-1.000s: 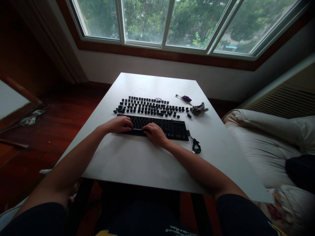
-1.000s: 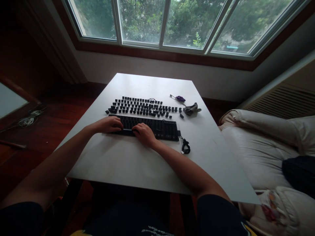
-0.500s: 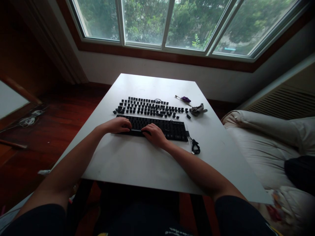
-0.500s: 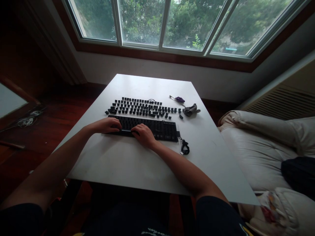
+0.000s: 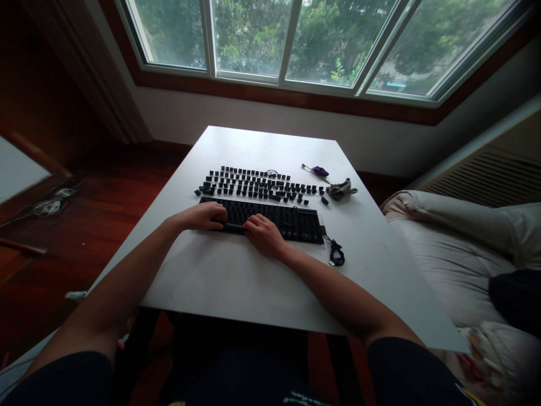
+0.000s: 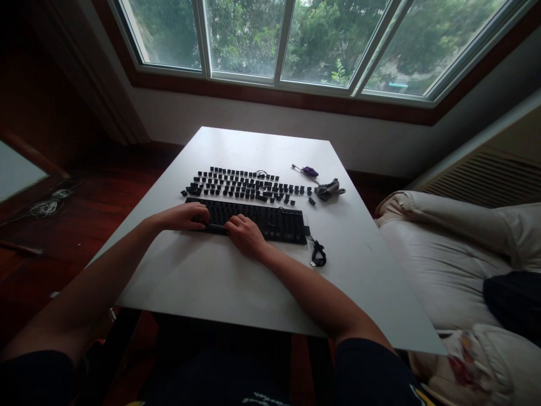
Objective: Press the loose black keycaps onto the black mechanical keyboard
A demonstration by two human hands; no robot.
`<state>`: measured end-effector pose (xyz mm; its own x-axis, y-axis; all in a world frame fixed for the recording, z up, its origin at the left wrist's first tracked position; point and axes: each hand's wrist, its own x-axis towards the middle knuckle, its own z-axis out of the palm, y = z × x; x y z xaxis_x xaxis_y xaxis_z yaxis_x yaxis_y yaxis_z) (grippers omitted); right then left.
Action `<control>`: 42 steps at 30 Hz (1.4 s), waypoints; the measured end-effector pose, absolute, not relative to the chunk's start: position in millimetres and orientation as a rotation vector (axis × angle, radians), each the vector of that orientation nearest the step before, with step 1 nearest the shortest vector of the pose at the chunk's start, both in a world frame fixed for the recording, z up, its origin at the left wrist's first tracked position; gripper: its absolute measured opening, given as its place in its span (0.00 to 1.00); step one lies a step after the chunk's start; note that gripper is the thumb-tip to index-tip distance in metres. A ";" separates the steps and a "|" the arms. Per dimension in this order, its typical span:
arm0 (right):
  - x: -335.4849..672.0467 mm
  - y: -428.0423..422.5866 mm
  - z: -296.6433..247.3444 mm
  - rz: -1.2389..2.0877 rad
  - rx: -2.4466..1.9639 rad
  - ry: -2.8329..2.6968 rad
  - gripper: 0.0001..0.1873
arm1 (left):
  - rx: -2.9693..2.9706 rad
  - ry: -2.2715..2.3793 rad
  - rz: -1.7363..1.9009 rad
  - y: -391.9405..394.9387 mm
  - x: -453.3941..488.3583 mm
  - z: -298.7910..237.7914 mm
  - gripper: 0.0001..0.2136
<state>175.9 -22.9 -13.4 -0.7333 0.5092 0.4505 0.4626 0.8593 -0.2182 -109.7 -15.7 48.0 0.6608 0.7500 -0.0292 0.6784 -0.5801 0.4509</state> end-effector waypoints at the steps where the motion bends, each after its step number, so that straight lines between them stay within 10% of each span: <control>1: 176.1 -23.4 -14.1 0.114 -0.707 -2.526 0.07 | 2.455 1.129 0.246 -15.9 -109.5 47.3 0.09; 25: 169.9 -24.6 -29.5 -0.114 -0.669 -2.580 0.20 | 2.549 1.446 0.399 -3.6 -121.7 -0.5 0.44; 42: 171.8 -26.7 -25.0 -0.044 -0.637 -2.568 0.21 | 2.263 1.935 1.063 11.1 -141.3 -2.1 0.13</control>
